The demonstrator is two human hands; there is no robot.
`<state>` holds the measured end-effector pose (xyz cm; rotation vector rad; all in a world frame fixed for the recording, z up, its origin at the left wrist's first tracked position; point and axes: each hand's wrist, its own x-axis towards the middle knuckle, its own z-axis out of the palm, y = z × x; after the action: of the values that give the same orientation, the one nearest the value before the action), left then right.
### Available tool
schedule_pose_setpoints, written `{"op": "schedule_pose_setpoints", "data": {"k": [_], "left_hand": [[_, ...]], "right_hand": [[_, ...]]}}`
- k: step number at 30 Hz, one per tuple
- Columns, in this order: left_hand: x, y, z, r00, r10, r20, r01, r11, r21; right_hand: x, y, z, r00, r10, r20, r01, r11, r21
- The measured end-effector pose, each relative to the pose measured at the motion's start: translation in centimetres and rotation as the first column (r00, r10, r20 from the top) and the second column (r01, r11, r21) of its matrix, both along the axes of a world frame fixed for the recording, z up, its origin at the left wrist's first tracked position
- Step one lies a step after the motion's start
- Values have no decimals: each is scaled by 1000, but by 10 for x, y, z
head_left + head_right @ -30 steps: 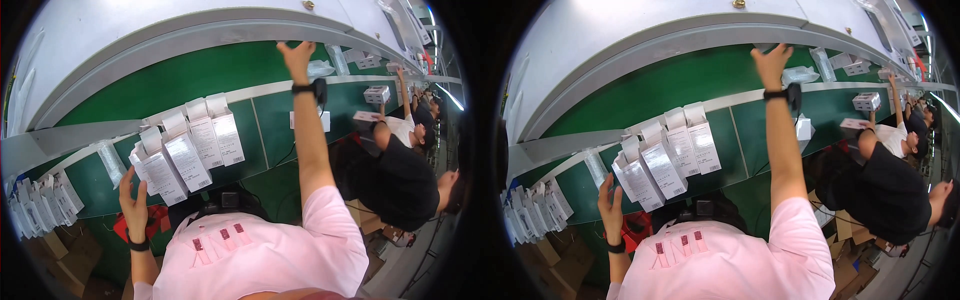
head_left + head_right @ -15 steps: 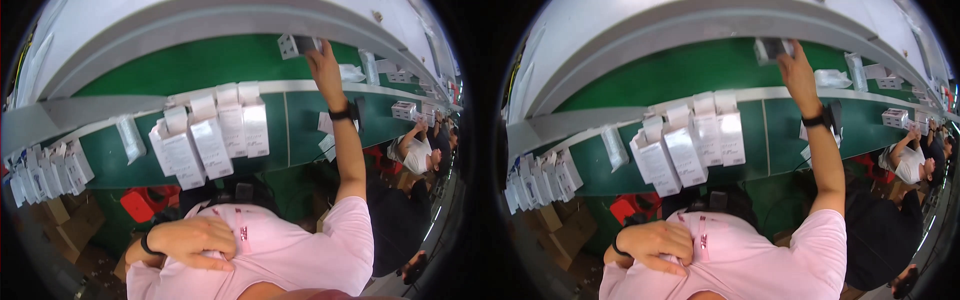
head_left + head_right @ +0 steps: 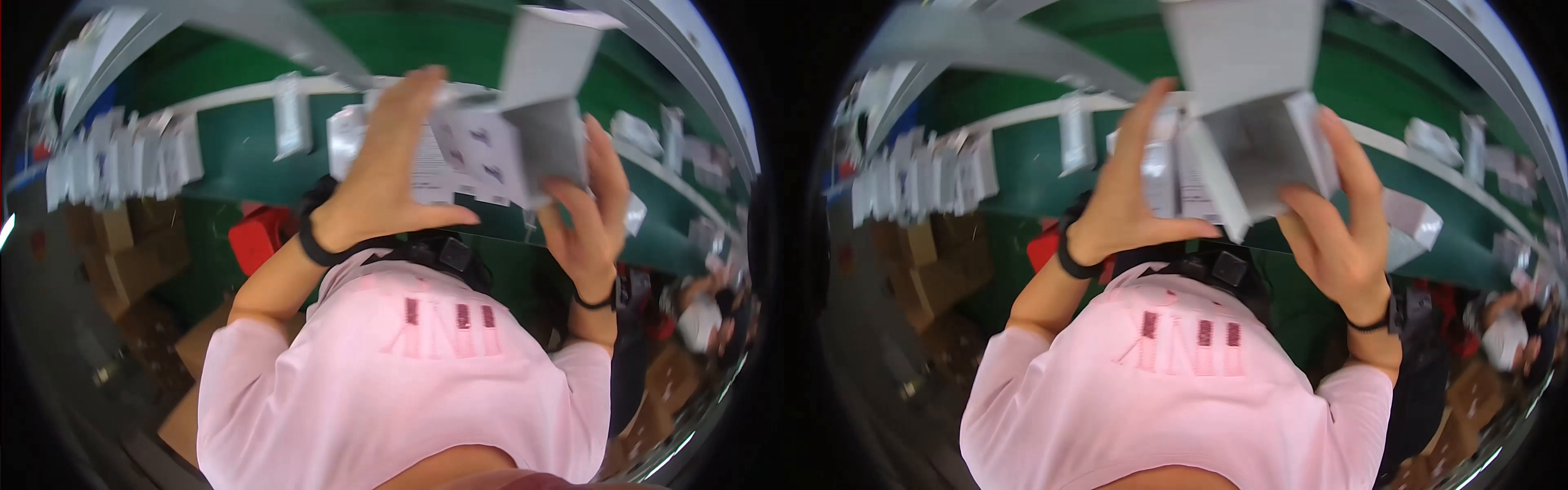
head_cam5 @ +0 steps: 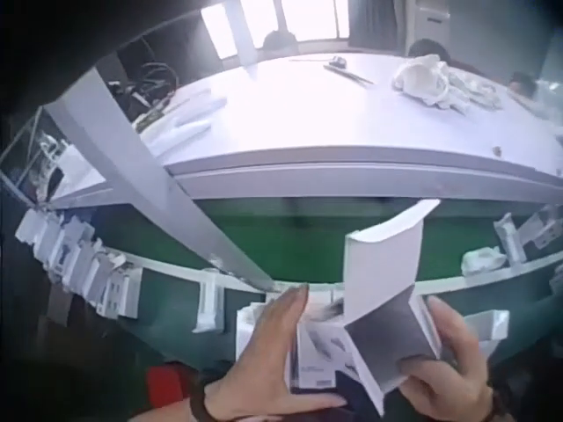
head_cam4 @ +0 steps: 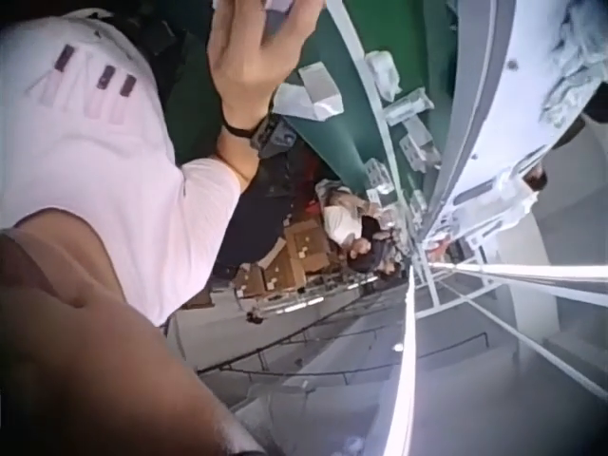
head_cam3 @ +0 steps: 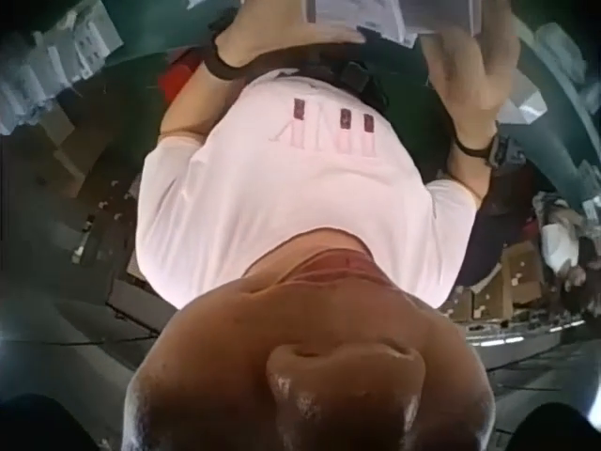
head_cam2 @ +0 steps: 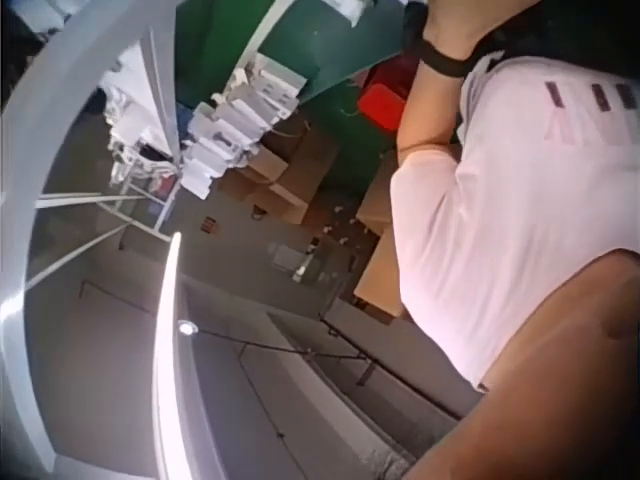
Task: Packaging digital thermometers into individual cardboard boxes on a factory assembly line.
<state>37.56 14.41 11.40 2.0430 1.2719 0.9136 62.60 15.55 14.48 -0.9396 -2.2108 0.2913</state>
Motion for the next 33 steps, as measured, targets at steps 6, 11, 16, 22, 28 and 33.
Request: {"op": "schedule_pose_setpoints", "data": {"k": [6,11,16,22,28,33], "left_hand": [[-24,-47,10,978,72,196,-28,976,-218],[-132,-101,16,937,348,6,-262,716,-648],[-277,-124,-37,645,764,-9,-347,283,-894],[-351,-79,-118,826,537,-168,-350,256,-901],[-356,-66,-130,786,240,-570,-588,576,-567],[-371,-86,-192,824,356,-440,-554,666,-499]], "right_hand": [[-33,-13,-9,974,163,-157,-193,960,-202],[-92,-8,-32,969,225,-106,-246,928,-281],[-182,-15,-66,975,200,-95,-217,786,-579],[-336,21,-192,999,27,46,11,732,-681],[-434,58,-241,835,-249,492,546,496,-676],[-427,57,-252,830,-316,460,553,576,-602]]}}
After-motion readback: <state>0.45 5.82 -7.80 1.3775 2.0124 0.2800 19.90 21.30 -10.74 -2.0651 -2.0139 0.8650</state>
